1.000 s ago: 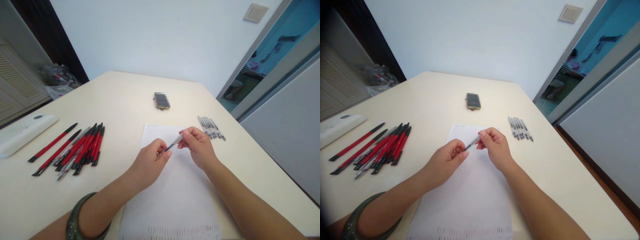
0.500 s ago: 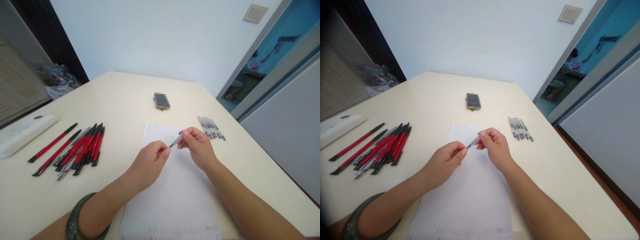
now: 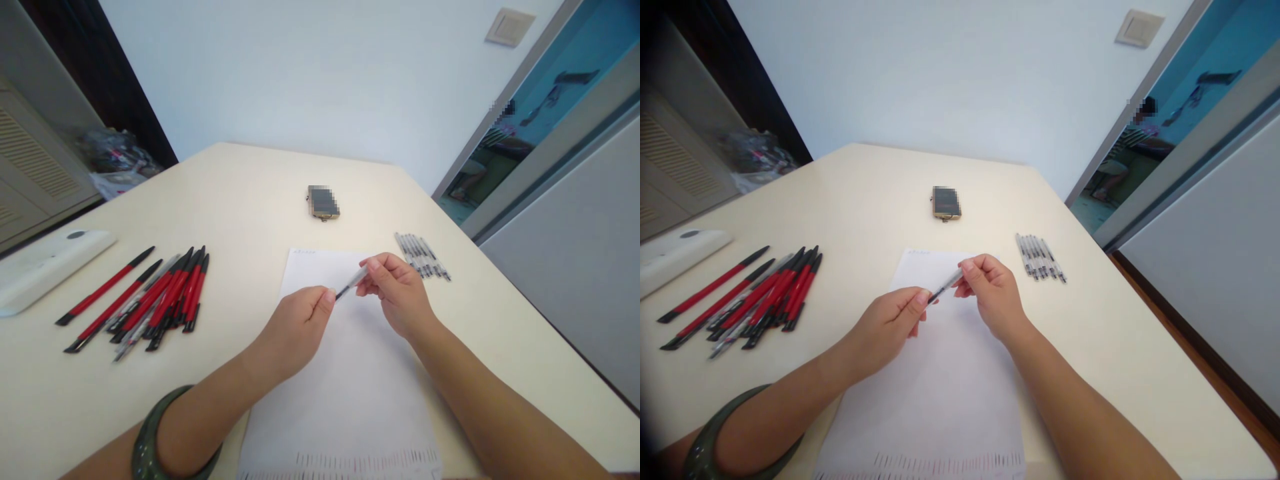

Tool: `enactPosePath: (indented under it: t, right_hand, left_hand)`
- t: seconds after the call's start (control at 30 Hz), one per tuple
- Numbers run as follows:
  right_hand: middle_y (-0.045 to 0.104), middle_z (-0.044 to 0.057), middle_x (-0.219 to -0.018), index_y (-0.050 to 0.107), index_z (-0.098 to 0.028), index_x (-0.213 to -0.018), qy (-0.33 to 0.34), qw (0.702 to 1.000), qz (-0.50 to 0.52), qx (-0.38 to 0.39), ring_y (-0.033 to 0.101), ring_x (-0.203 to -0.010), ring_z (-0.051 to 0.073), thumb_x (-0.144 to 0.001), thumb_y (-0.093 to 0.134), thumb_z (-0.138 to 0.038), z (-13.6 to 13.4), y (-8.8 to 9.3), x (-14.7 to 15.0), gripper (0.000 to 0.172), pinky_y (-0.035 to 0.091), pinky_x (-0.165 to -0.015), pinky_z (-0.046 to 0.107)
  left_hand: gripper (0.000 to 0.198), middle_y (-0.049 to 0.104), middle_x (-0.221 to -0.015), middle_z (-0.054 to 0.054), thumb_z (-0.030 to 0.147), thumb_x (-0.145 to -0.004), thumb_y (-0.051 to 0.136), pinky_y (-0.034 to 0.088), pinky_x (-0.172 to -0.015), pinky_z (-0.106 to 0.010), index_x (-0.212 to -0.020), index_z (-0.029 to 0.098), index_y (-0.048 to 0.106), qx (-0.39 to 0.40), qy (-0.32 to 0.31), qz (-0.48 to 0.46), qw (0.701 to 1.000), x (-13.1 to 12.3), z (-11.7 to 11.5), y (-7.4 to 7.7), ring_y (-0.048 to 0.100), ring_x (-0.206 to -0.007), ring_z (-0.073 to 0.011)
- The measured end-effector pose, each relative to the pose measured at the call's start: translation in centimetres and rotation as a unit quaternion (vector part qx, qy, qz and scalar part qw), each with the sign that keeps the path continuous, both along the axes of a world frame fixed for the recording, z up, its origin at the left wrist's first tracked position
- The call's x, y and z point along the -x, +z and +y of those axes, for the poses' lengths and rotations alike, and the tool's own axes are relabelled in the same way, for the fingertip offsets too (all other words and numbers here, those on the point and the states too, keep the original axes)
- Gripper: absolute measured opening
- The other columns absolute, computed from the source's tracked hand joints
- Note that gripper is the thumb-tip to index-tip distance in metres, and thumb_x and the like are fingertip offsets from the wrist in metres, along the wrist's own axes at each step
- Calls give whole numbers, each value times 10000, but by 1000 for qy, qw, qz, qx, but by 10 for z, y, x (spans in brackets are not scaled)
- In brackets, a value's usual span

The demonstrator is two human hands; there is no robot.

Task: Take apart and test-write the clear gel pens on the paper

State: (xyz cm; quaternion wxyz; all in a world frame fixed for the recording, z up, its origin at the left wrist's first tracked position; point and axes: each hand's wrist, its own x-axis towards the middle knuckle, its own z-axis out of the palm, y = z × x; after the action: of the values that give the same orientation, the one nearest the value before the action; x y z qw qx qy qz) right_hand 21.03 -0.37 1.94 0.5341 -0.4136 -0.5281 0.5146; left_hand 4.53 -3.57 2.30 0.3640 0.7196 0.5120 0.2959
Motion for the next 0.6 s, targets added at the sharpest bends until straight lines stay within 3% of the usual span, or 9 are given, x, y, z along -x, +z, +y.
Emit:
enactPosePath:
  t: [0.2,0.37,0.6]
  right_hand:
    - [574,-8,-598,532,-167,-730,2,1000,-2,-5,522,-509,90,-742,532,-338,1,0,0,172,419,-535,237]
    - [570,-9,-598,534,-163,-732,7,1000,0,-6,525,-513,89,-750,524,-331,1,-1,0,169,421,-538,236]
    - [570,-10,-596,531,-165,-741,3,1000,2,-6,525,-509,89,-749,522,-336,0,-1,0,171,424,-535,235]
  left_hand:
    - [247,472,-607,41,369,-820,342,317,-523,-224,-702,195,473,-7,-7,17,1000,0,1,-1,437,-573,-106]
    - [200,464,-645,47,394,-755,462,320,-519,-216,-731,196,451,-16,27,2,1000,0,2,-4,427,-579,-102]
    - [397,428,-531,41,418,-846,233,295,-492,-230,-614,181,451,12,-11,-6,1000,2,0,-2,417,-520,-106]
